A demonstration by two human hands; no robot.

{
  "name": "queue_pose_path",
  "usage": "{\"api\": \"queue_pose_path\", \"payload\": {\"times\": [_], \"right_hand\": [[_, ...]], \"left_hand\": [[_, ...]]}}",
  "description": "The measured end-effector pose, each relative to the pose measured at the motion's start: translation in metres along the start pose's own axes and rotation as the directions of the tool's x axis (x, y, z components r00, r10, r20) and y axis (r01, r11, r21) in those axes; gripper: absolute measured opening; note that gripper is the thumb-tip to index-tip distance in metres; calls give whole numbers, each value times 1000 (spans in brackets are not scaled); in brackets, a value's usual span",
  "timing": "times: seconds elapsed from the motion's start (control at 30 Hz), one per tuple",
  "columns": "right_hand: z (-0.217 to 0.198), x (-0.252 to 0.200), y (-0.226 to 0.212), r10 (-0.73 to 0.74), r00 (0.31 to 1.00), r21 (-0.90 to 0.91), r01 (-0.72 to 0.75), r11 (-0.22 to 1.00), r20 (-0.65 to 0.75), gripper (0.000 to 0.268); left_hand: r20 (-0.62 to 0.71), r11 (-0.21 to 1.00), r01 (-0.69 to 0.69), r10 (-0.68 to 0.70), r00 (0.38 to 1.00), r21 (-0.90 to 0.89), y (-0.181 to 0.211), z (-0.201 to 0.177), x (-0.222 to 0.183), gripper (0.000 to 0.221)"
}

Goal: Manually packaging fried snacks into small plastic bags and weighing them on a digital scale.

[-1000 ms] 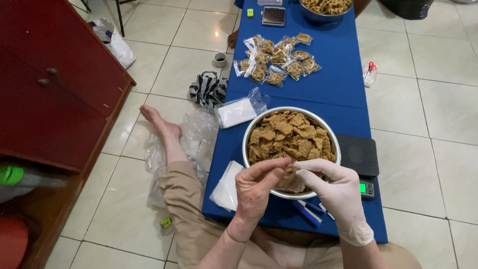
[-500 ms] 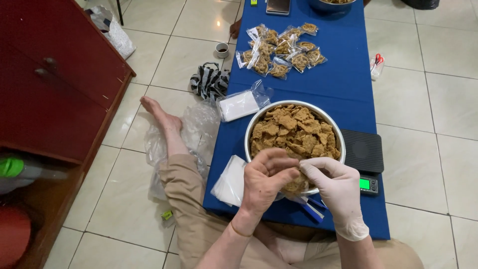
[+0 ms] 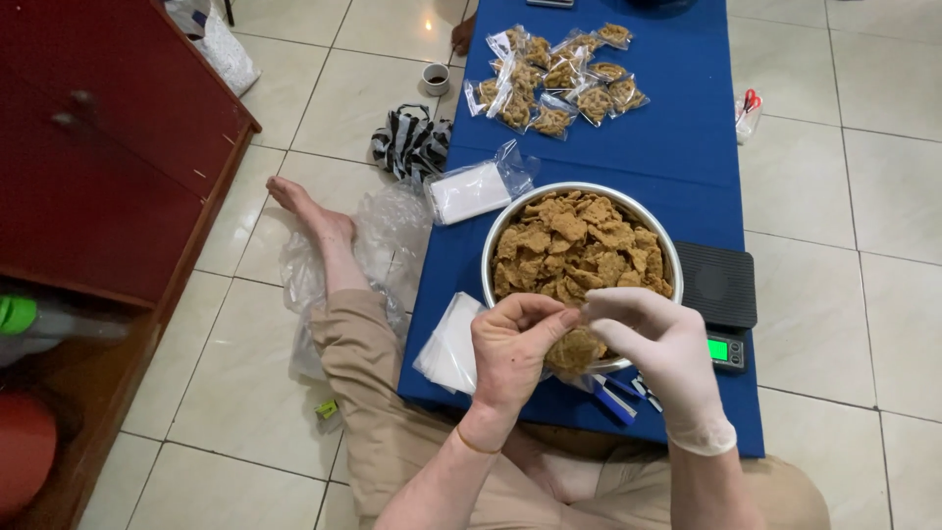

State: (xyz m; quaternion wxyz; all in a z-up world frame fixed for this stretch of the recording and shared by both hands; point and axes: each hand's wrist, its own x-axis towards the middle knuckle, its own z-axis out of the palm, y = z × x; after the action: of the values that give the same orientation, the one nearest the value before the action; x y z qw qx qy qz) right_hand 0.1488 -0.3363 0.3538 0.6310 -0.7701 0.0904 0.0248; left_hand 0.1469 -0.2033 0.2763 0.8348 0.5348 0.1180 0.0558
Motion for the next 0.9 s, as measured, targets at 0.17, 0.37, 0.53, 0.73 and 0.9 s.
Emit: {"api": "queue_pose_path", "payload": {"times": [0.17,0.37,0.53,0.73,0.9], "right_hand": [[0,5,16,18,999,21,-17,1000,-30,16],[-5,5,23,53,999,73,-54,996,11,19],[-7,6,26,15,999,73,-19,997,52,21],[-12,14,48,-148,986,186,133,973,72,20],[-13,15,59,-282,955,311,241,919,92,14]], "left_hand": [[71,998,-55,57,996,-21,-1,-9,0,17],[193,990,-115,98,976,77,1,-30,2,13],[233,965,-207,167,958,158,9,-37,5,11],[266,982,-166,138,954,89,10,-37,7,16],[221,992,-111,96,970,52,4,-35,6,12]]}}
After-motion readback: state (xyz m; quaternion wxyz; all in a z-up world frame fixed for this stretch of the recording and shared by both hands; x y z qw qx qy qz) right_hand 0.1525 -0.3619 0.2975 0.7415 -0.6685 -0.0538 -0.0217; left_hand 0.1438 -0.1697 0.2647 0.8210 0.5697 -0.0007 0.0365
